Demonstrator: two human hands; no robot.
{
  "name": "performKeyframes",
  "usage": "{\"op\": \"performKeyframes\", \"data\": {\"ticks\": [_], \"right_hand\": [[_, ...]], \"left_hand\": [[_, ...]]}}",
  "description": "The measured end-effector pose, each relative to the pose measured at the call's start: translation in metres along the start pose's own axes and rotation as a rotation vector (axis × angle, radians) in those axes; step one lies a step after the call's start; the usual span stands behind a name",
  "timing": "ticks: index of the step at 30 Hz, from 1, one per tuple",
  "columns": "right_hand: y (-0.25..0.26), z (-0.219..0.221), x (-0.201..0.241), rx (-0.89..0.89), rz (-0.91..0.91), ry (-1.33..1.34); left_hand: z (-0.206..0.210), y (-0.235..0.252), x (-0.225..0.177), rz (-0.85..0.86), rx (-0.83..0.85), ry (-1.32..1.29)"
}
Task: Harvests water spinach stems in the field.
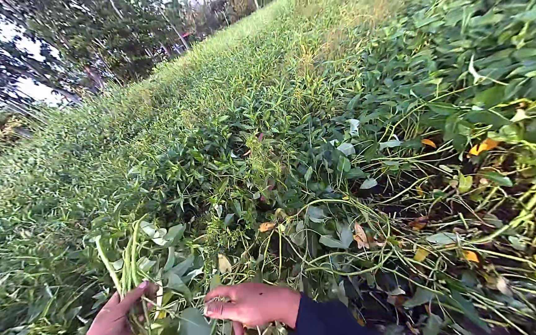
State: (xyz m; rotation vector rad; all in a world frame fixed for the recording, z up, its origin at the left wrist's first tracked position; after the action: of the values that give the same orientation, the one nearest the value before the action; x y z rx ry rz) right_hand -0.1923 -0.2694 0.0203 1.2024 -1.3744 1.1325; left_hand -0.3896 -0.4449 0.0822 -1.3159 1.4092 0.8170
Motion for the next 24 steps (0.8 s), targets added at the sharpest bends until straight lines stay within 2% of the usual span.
{"op": "performKeyframes", "data": {"ticks": [1,3,5,7,8,10,13,15,17,19,22,24], "right_hand": [[0.001,-0.035,-0.005,-0.118,0.036,0.048],[-0.010,-0.144,-0.038,-0.563,0.174,0.041],[-0.030,-0.248,-0.110,-0.963,0.395,-0.042],[-0.046,-0.298,-0.190,-1.032,0.639,-0.187],[-0.052,-0.304,-0.207,-1.018,0.679,-0.237],[-0.070,-0.288,-0.186,-1.020,0.613,-0.265],[-0.109,-0.227,-0.124,-0.984,0.401,-0.274],[-0.127,-0.186,-0.096,-0.896,0.312,-0.295],[-0.129,-0.152,-0.077,-0.794,0.272,-0.294],[-0.119,-0.130,-0.066,-0.749,0.260,-0.293],[-0.104,-0.116,-0.062,-0.742,0.260,-0.312],[-0.100,-0.114,-0.069,-0.741,0.237,-0.275]], "left_hand": [[-0.002,-0.001,0.000,0.016,-0.006,0.021],[0.000,-0.003,0.006,0.025,0.010,0.093],[0.011,-0.008,0.009,0.010,0.038,0.156],[0.032,-0.013,0.004,0.041,0.080,0.186],[0.048,-0.015,-0.001,0.083,0.108,0.204],[0.087,-0.018,-0.011,0.205,0.162,0.247],[0.145,-0.027,-0.021,0.452,0.211,0.435],[0.181,-0.037,-0.021,0.612,0.289,0.563],[0.219,-0.053,-0.012,0.675,0.436,0.629],[0.248,-0.071,0.006,0.546,0.677,0.598],[0.260,-0.094,0.040,0.149,1.027,0.511],[0.257,-0.102,0.057,-0.007,1.136,0.516]]}}
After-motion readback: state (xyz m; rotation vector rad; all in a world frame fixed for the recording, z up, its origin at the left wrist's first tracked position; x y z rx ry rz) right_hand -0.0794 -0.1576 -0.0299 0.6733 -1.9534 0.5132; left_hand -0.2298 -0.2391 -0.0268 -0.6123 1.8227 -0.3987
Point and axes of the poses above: each hand's wrist, its own y-axis towards the middle knuckle, its own z-axis out of the palm, x = y × z, the point moved 7 cm from there along y, towards the middle knuckle, and after that the axes turned 10 degrees about -x, right-handed, at the moved point
